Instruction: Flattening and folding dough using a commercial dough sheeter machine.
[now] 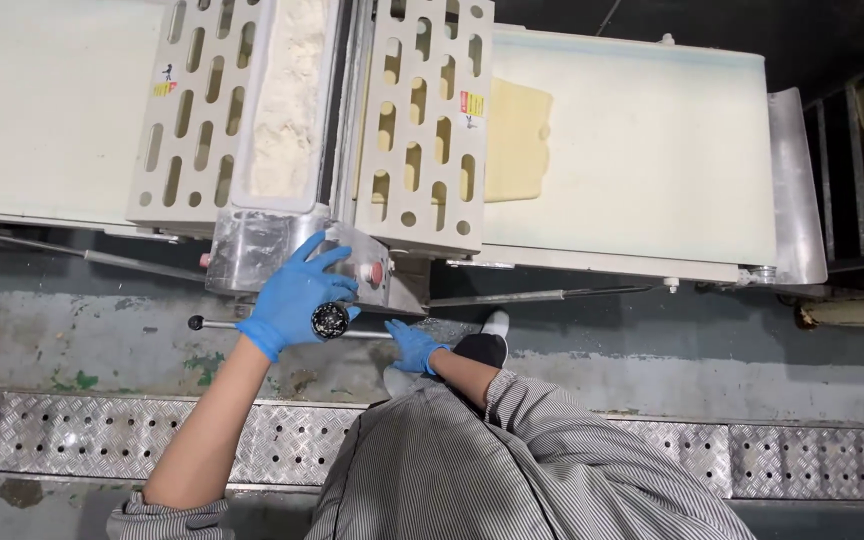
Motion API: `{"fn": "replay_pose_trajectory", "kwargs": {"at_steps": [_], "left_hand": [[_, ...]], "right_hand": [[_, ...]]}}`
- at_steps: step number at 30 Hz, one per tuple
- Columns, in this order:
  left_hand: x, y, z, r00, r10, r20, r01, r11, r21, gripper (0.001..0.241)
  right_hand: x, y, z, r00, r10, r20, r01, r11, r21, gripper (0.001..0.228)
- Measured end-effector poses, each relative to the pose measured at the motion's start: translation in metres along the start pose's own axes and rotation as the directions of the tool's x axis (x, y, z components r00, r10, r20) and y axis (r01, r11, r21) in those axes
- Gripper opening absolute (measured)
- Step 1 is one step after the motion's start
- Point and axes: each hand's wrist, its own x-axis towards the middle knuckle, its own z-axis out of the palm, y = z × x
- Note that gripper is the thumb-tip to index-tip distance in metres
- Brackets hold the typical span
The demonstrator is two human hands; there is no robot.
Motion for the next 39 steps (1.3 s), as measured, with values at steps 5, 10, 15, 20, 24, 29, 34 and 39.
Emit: {"fn": "replay_pose_trajectory", "kwargs": {"at_steps": [5,10,15,20,24,29,34,39], "left_hand": [[0.0,-0.003,0.0,1.0,0.003,0.006,-0.003,1.0,-0.016,0.035],[-0.003,-0.006,0.009,1.0,0.006,-0.014,-0.006,1.0,-0.019,0.037],[-0.003,-0.007,0.011,1.0,0.014,-0.027,-0.013,0.999,0.033,0.037],[-0.007,-0.009,0.028,0.998,0.004,-0.069,-0.002,0.999,0.036,0.032],[-0.002,0.007,0.036,0.992,-0.011,-0.124,0.023,0.996,0.089,0.035],[0.0,0.009,0.036,0.996,-0.004,-0.091,0.023,0.979,0.202,0.031],[0.0,0.009,0.038,0.996,-0.013,-0.084,0.027,0.986,0.166,0.03],[-0.001,-0.006,0.065,0.995,0.028,-0.097,-0.017,0.993,0.114,0.035]], "right_hand": [[0.01,0.014,0.016,1.0,-0.019,-0.012,0.018,0.999,-0.049,0.107],[0.01,0.013,0.017,1.0,-0.005,-0.018,0.004,0.998,-0.06,0.108],[0.009,0.008,0.012,1.0,0.02,-0.019,-0.021,0.998,-0.067,0.105],[0.011,0.009,0.012,0.998,0.068,0.015,-0.068,0.998,0.005,0.101],[0.042,0.045,0.033,0.986,0.148,0.076,-0.152,0.987,0.05,0.092],[-0.028,-0.031,-0.057,0.986,0.165,0.017,-0.165,0.986,0.02,0.046],[-0.025,-0.022,-0.04,0.988,0.142,-0.06,-0.141,0.99,0.02,0.05],[-0.032,-0.031,-0.044,0.99,0.132,-0.049,-0.131,0.991,0.01,0.054]]}}
